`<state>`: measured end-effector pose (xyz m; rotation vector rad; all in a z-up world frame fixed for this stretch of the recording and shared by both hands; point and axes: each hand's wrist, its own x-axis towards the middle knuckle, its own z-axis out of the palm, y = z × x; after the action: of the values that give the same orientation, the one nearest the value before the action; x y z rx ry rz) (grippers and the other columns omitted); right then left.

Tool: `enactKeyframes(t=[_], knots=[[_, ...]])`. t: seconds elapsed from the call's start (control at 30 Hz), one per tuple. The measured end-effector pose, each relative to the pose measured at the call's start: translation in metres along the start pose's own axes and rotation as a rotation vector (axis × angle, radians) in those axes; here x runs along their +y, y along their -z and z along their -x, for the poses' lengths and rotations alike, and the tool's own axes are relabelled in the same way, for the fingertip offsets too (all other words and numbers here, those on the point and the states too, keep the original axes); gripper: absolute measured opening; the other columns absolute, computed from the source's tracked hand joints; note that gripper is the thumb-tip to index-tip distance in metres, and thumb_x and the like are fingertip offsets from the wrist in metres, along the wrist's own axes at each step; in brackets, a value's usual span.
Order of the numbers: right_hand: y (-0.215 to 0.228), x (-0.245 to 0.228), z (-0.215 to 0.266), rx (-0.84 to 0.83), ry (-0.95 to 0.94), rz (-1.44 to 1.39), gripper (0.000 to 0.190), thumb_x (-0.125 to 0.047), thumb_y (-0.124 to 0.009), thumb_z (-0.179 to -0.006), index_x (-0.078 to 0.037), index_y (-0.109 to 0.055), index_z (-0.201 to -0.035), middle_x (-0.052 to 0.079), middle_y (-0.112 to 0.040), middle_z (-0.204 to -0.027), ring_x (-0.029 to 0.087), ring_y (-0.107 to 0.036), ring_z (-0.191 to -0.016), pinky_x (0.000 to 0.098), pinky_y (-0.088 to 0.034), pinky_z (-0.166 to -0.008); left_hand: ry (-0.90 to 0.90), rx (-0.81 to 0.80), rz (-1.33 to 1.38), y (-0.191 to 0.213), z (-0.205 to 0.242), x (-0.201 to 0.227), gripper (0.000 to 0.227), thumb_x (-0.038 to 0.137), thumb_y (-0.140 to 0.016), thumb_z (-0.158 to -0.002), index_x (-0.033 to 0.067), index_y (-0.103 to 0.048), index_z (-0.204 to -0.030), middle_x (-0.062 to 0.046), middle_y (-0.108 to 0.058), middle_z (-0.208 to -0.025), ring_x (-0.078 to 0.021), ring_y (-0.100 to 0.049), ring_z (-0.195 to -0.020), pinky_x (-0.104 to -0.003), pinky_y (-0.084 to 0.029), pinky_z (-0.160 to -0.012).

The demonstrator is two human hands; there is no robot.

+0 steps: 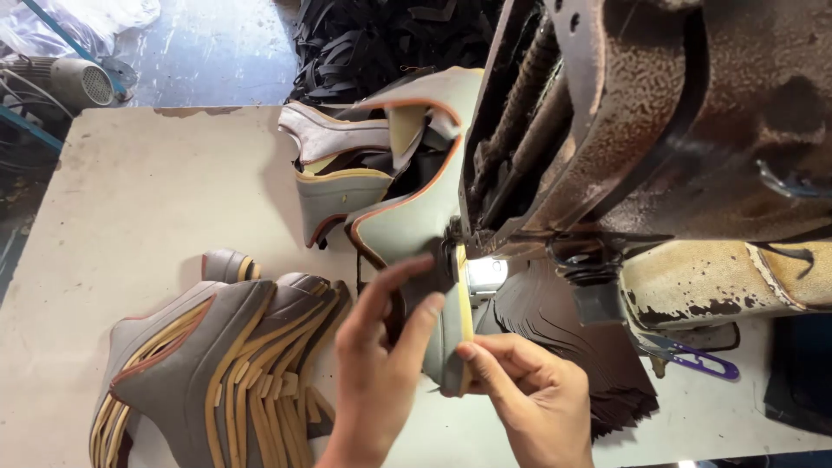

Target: Stitching together various components of a shoe upper using an industrial sewing machine.

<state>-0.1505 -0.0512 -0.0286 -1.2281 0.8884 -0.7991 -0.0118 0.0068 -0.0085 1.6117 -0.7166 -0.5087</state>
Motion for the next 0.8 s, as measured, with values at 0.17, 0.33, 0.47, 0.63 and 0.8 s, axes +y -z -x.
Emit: enactKeyframes(t=[0.17, 0.33, 0.47, 0.63, 0.8], knots=[[-0.005, -0.002, -0.004, -0.051, -0.048, -0.051, 0.017, 0.0, -0.073, -0.085, 0.016, -0.078, -0.084, 0.022, -0.08, -0.068, 0.025, -0.078, -0.059, 0.0367, -0.072, -0.06, 0.038, -0.167, 0.161, 0.008, 0.008, -0.005, 0.038, 0.002, -0.064, -0.093, 0.0095, -0.064, -0.13, -0.001, -0.065, -0.079, -0.0068, -0.053, -0.062, -0.023, -0.047, -0.054], [-0.009, -0.013, -0.007, -0.062, -0.042, -0.003, 0.013, 0.003, -0.072, -0.086, 0.013, -0.079, -0.09, 0.021, -0.082, -0.072, 0.025, -0.08, -0.065, 0.0322, -0.068, -0.064, 0.056, -0.144, 0.266, 0.005, -0.004, -0.011, 0.027, -0.002, -0.066, -0.092, 0.0056, -0.068, -0.117, 0.0, -0.061, -0.082, -0.0061, -0.047, -0.065, -0.022, -0.045, -0.06], [0.016, -0.034, -0.022, 0.054, -0.036, 0.356, 0.02, -0.005, -0.07, -0.088, 0.001, -0.083, -0.101, 0.011, -0.087, -0.088, 0.017, -0.078, -0.072, 0.026, -0.064, -0.067, 0.09, -0.092, 0.442, -0.008, -0.016, -0.01, 0.025, -0.007, -0.062, -0.094, 0.0044, -0.065, -0.116, -0.002, -0.064, -0.08, -0.0061, -0.049, -0.061, -0.022, -0.04, -0.052], [0.105, -0.001, -0.067, 0.278, 0.193, 0.856, 0.036, -0.009, -0.068, -0.094, 0.004, -0.067, -0.128, 0.019, -0.073, -0.096, 0.023, -0.065, -0.071, 0.031, -0.05, -0.055, -0.044, 0.025, 0.284, -0.017, -0.022, -0.005, 0.023, -0.004, -0.063, -0.095, 0.0084, -0.06, -0.115, -0.002, -0.069, -0.09, -0.0079, -0.061, -0.074, -0.024, -0.051, -0.062], [0.158, 0.041, -0.091, 0.332, -0.167, 0.842, 0.02, -0.004, -0.078, -0.087, 0.002, -0.074, -0.106, 0.017, -0.076, -0.097, 0.026, -0.071, -0.082, 0.0355, -0.056, -0.067, -0.273, 0.0, -0.081, 0.0, -0.018, -0.017, 0.051, 0.005, -0.067, -0.094, 0.0263, -0.047, -0.136, -0.006, -0.079, -0.106, -0.0158, -0.081, -0.08, -0.027, -0.07, -0.061]])
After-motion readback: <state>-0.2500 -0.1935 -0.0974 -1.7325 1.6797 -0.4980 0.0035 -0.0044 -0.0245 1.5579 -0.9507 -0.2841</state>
